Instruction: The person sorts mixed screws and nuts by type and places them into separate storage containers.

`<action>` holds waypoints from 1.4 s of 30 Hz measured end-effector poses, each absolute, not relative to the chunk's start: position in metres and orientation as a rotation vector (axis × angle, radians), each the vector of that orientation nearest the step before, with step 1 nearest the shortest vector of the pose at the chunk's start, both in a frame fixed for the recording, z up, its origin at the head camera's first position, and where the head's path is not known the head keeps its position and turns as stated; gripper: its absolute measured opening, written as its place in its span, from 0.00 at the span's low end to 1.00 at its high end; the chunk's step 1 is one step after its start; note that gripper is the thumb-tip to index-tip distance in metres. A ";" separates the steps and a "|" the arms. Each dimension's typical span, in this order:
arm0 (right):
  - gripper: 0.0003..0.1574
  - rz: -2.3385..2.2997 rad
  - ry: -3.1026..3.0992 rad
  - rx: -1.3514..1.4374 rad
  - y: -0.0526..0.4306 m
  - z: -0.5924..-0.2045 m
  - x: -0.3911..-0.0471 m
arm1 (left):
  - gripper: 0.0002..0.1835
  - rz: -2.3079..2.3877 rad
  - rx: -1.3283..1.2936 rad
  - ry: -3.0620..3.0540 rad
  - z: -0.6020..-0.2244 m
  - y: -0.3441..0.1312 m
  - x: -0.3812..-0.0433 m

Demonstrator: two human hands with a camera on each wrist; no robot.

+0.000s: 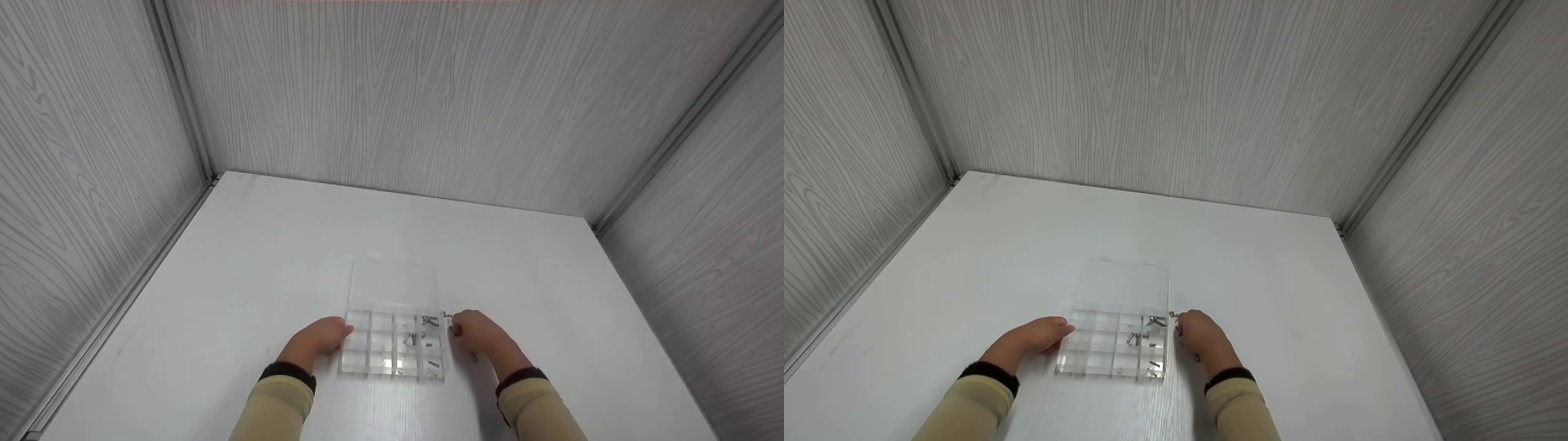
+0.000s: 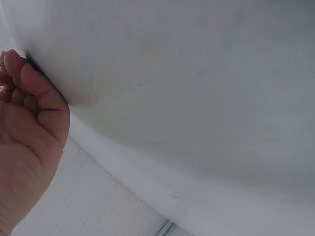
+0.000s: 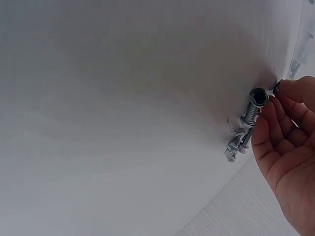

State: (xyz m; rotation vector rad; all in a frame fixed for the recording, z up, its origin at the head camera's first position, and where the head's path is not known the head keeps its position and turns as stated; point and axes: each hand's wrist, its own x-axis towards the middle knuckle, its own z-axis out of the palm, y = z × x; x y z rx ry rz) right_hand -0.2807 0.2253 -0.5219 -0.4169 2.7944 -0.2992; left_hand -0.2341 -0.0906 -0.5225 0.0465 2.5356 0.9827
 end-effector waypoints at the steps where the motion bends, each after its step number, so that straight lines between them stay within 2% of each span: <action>1: 0.05 -0.296 2.794 -0.415 0.225 -0.522 -0.281 | 0.19 0.991 0.039 2.530 -0.523 -0.090 -0.234; 9: 0.08 -0.229 2.800 -0.462 0.225 -0.520 -0.282 | 0.15 0.991 0.047 2.528 -0.523 -0.090 -0.234; 25: 0.10 -0.474 2.844 -0.795 0.215 -0.492 -0.281 | 0.17 1.023 0.023 2.511 -0.522 -0.089 -0.234; 29: 0.08 -0.590 2.774 -0.867 0.206 -0.490 -0.275 | 0.21 1.027 0.028 2.511 -0.522 -0.089 -0.234; 34: 0.06 -0.682 2.645 -0.860 0.192 -0.490 -0.267 | 0.17 1.007 0.054 2.510 -0.522 -0.090 -0.235; 38: 0.06 -0.628 2.604 -0.925 0.179 -0.491 -0.260 | 0.16 0.984 0.072 2.520 -0.521 -0.090 -0.236; 42: 0.05 -0.561 2.600 -1.021 0.169 -0.489 -0.254 | 0.20 0.957 0.109 2.549 -0.520 -0.090 -0.235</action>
